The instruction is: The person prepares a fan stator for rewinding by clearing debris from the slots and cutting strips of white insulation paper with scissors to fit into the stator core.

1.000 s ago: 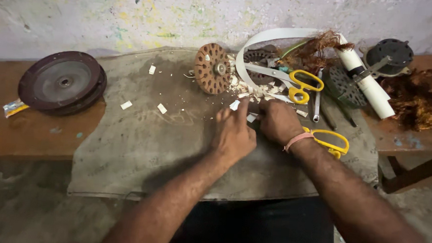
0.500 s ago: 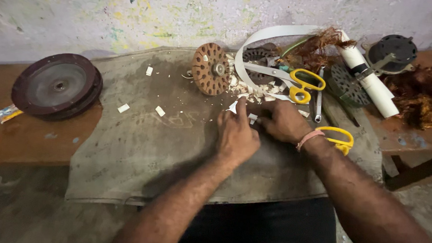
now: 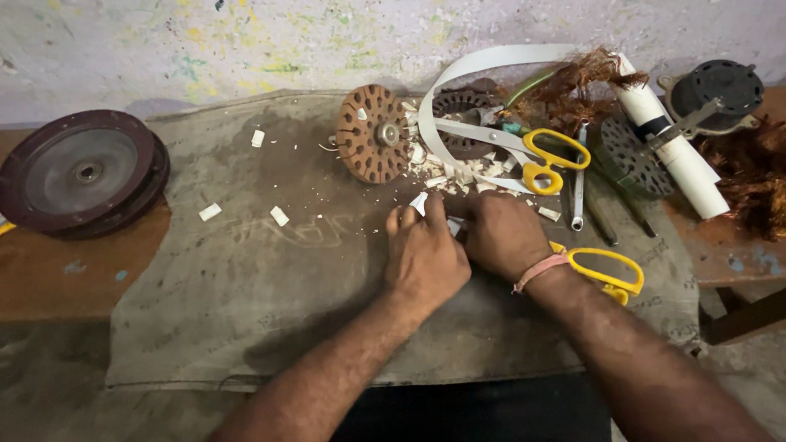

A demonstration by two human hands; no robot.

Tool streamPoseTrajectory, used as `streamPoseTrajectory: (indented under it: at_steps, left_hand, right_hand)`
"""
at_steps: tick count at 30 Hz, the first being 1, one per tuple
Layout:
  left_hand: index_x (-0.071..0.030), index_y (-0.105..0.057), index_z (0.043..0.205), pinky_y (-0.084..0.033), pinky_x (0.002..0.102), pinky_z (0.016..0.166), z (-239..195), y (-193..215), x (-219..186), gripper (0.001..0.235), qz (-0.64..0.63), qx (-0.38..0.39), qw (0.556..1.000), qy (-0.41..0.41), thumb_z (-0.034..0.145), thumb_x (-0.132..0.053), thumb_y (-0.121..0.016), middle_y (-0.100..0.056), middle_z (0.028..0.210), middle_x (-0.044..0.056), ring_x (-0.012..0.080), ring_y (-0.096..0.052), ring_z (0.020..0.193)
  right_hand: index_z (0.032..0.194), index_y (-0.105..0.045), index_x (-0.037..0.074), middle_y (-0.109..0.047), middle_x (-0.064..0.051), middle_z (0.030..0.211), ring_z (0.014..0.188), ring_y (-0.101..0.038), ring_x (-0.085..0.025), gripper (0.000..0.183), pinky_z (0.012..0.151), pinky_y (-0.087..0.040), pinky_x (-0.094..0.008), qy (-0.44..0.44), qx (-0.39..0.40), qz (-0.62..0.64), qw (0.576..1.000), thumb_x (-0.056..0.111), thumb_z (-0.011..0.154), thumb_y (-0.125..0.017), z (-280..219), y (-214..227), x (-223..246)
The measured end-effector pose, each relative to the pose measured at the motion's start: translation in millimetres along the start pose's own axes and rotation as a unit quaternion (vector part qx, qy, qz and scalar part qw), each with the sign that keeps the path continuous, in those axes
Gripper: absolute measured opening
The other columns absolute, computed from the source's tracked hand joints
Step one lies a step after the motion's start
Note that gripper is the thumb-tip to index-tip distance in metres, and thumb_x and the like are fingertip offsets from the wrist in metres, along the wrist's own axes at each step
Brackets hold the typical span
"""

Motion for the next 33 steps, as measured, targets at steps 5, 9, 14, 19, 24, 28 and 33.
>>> streamPoseTrajectory:
  at_steps: [5, 9, 14, 19, 24, 28, 33]
  left_hand:
    - [0.017, -0.034, 0.141, -0.027, 0.063, 0.111, -2.0, 7.8, -5.7, 0.073, -0.001, -0.008, 1.0, -0.015, 0.078, -0.008, -0.063, -0.069, 0.092, 0.028, 0.0458, -0.057, 0.111]
    - [0.016, -0.011, 0.15, -0.018, 0.063, 0.119, -10.3, 7.6, 1.2, 0.092, -0.074, 0.032, 0.996, 0.037, 0.08, -0.011, -0.064, -0.07, 0.1, 0.027, 0.0448, -0.058, 0.111]
    - [0.013, 0.01, 0.157, -0.02, 0.056, 0.12, -18.3, -7.2, 9.4, 0.109, -0.159, 0.039, 0.983, 0.088, 0.081, -0.01, -0.065, -0.063, 0.116, 0.033, 0.048, -0.056, 0.115]
    - [0.011, 0.01, 0.155, -0.023, 0.055, 0.121, -14.0, -2.6, 8.9, 0.105, -0.202, 0.034, 0.973, 0.104, 0.08, -0.007, -0.062, -0.073, 0.104, 0.019, 0.0418, -0.063, 0.107]
    - [-0.014, -0.017, 0.164, -0.046, 0.049, 0.105, 5.1, 15.7, 26.7, 0.093, -0.187, 0.02, 0.978, 0.088, 0.082, -0.002, -0.059, -0.073, 0.099, 0.01, 0.0328, -0.068, 0.103]
    - [-0.018, -0.031, 0.16, -0.037, 0.051, 0.108, 16.9, 29.2, 14.9, 0.093, -0.069, -0.011, 0.988, -0.136, 0.076, 0.002, -0.065, -0.073, 0.112, 0.009, 0.0339, -0.059, 0.113]
    - [-0.019, -0.031, 0.159, -0.031, 0.055, 0.114, 13.5, 17.3, 24.2, 0.092, -0.067, 0.009, 0.991, -0.117, 0.076, 0.004, -0.063, -0.075, 0.116, 0.0, 0.0317, -0.056, 0.119]
  right_hand:
    - [0.097, -0.077, 0.01, -0.072, -0.023, 0.088, 0.087, -0.069, -0.043, 0.025, 0.081, -0.054, -0.053, -0.028, 0.007, -0.012, 1.0, 0.02, 0.075, -0.072, 0.4, -8.2, -11.8]
    - [0.091, -0.073, 0.002, -0.071, -0.024, 0.086, 0.084, -0.068, -0.045, 0.022, 0.076, -0.055, -0.053, -0.001, -0.033, 0.053, 0.998, 0.018, 0.077, -0.072, 3.1, 1.6, -16.7]
    - [0.109, -0.075, 0.006, -0.068, -0.022, 0.096, 0.095, -0.062, -0.043, 0.03, 0.08, -0.051, -0.051, 0.074, -0.094, 0.044, 0.992, 0.013, 0.081, -0.066, -23.4, 13.9, 12.3]
    - [0.106, -0.073, 0.009, -0.07, -0.012, 0.11, 0.105, -0.06, -0.036, 0.027, 0.09, -0.051, -0.046, 0.118, -0.076, -0.026, 0.99, 0.014, 0.081, -0.065, -30.4, 8.1, 24.1]
    - [0.106, -0.073, 0.007, -0.071, -0.013, 0.115, 0.099, -0.06, -0.037, 0.034, 0.086, -0.051, -0.047, 0.149, -0.099, -0.025, 0.984, 0.011, 0.073, -0.068, -33.4, 9.5, 24.0]
    - [0.108, -0.072, 0.006, -0.07, -0.012, 0.112, 0.098, -0.06, -0.037, 0.033, 0.085, -0.051, -0.047, 0.136, -0.098, -0.009, 0.986, 0.003, 0.076, -0.066, -37.2, 12.9, 20.3]
    - [0.113, -0.072, 0.005, -0.067, -0.014, 0.107, 0.099, -0.059, -0.037, 0.041, 0.087, -0.051, -0.046, 0.142, -0.134, -0.011, 0.981, -0.004, 0.074, -0.062, -43.5, 15.0, 20.9]
Point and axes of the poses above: each hand's wrist, its own z-axis towards the middle knuckle, its own y-axis out of the back of the hand, x = y × z, the point moved 10 cm from there along z, towards the middle knuckle
